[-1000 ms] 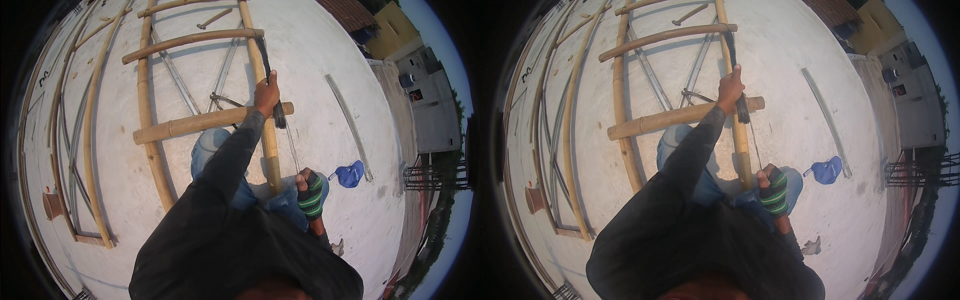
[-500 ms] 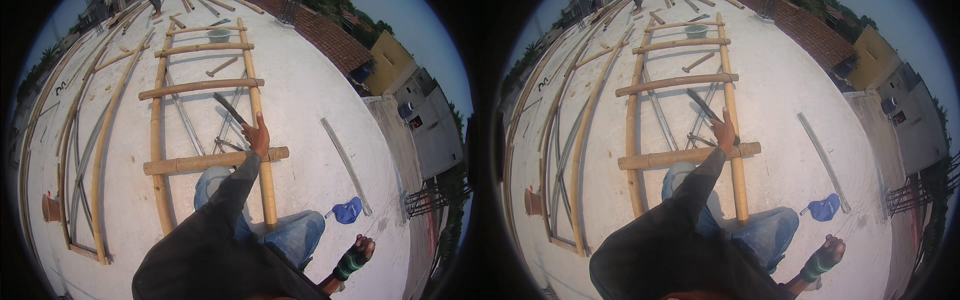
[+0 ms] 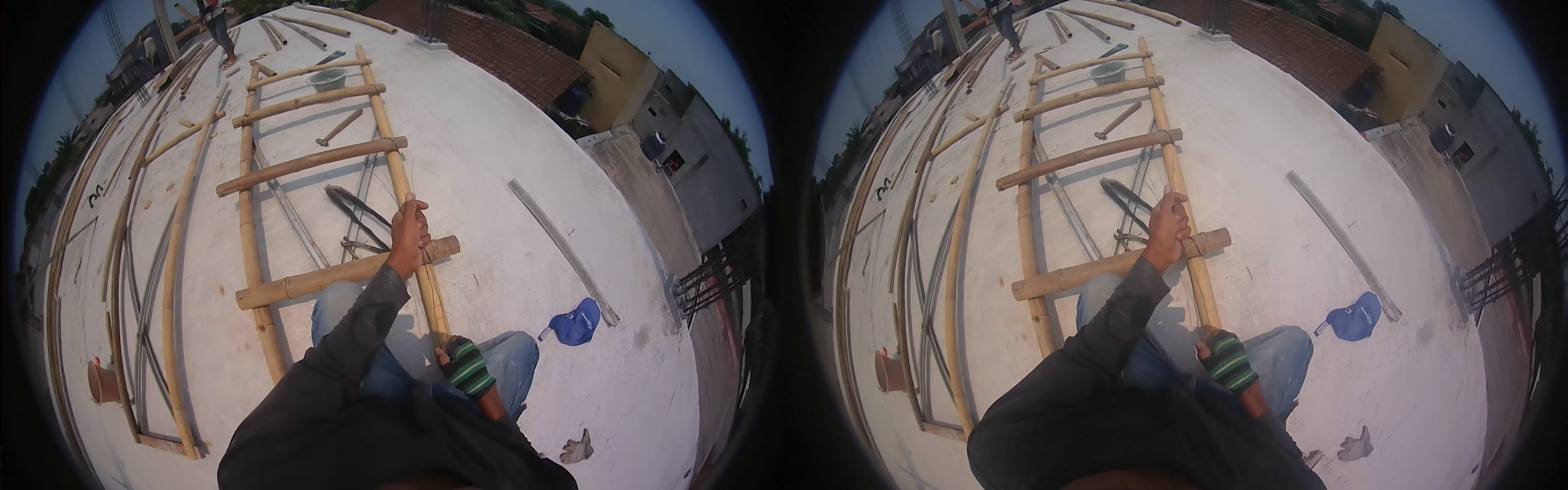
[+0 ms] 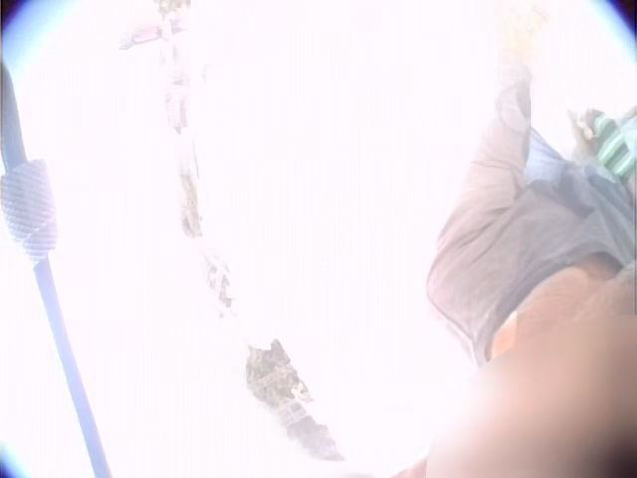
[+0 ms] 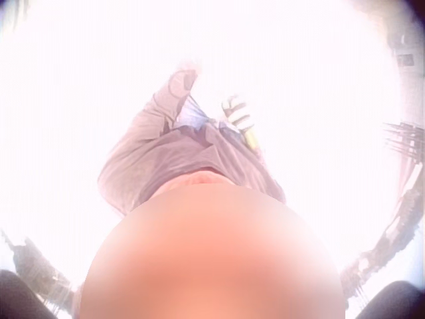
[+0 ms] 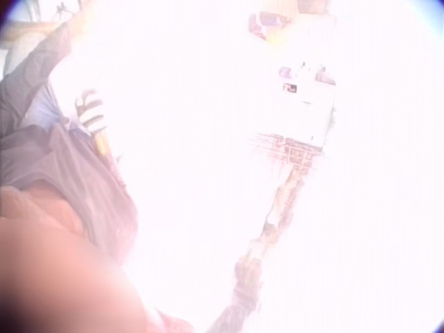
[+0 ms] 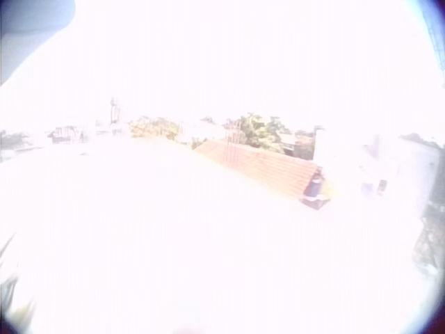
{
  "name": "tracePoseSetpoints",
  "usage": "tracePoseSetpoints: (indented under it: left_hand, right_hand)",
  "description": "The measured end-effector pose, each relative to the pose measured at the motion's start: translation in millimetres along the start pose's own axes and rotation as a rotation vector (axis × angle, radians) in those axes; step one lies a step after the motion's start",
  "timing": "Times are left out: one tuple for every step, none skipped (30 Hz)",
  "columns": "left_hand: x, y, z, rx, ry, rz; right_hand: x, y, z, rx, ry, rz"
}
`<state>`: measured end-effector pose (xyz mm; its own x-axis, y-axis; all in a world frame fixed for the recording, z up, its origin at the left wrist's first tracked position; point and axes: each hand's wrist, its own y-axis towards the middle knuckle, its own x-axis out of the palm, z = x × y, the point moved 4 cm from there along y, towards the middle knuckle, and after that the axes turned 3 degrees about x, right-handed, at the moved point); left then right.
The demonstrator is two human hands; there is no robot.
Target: The person assembles a bamboo scaffolding structure on a rooftop. They position bamboo poles, use a hammer to drive nails into joints, and tie wire around the connections to secure the frame.
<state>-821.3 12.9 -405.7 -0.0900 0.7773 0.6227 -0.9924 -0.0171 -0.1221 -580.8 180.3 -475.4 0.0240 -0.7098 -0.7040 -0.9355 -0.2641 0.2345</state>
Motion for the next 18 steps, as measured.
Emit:
tracePoseSetpoints:
  left_hand:
    - [0, 0, 3, 0.014, -0.043, 0.016]
    - [1, -1, 5, 0.042, -0.087, 0.033]
    - [2, -2, 7, 0.094, -0.151, 0.050]
    - [5, -3, 3, 0.073, -0.126, 0.042]
    - [10, -4, -1, 0.074, -0.117, 0.031]
    - [14, -4, -5, 0.075, -0.106, 0.014]
    - [15, -5, -8, 0.065, -0.088, 0.017]
    - [17, -5, -9, 0.092, -0.089, -0.006]
    - [17, -5, -10, 0.093, -0.086, -0.021]
    - [17, -6, -10, 0.083, -0.080, -0.020]
    - [17, -7, -9, 0.097, -0.057, -0.030]
    - [18, -9, -7, 0.106, -0.001, -0.055]
    - [20, -11, -7, 0.121, 0.058, -0.075]
    - [23, -13, -6, 0.138, 0.116, -0.097]
    - [26, -15, -7, 0.150, 0.158, -0.131]
    - [31, -18, -9, 0.163, 0.201, -0.169]
    - [36, -21, -11, 0.175, 0.243, -0.216]
    - [41, -25, -13, 0.209, 0.310, -0.267]
  right_hand:
    - [3, -9, 3, 0.048, 0.022, -0.070]
    - [1, -17, 7, 0.100, 0.064, -0.022]
    - [-1, -23, 11, 0.161, 0.109, -0.011]
    - [-3, -28, 15, 0.221, 0.147, -0.019]
    - [-6, -32, 20, 0.285, 0.117, -0.028]
    - [-10, -35, 24, 0.349, 0.084, -0.050]
    - [-17, -37, 28, 0.411, 0.048, -0.028]
    - [-27, -37, 29, 0.425, 0.018, 0.041]
    - [-40, -35, 31, 0.435, -0.015, 0.150]
    - [-52, -33, 29, 0.406, -0.047, 0.249]
    - [-63, -30, 35, 0.535, -0.009, 0.284]
    - [-74, -25, 35, 0.570, -0.117, 0.301]
    - [-83, -16, 36, 0.592, -0.207, 0.285]
    - [-94, -7, 36, 0.633, -0.305, 0.294]
    - [-102, 4, 33, 0.593, -0.159, 0.358]
    - [-112, 15, 32, 0.606, -0.014, 0.451]
    - [-120, 28, 27, 0.524, 0.078, 0.503]
    - [-127, 41, 21, 0.458, 0.115, 0.520]
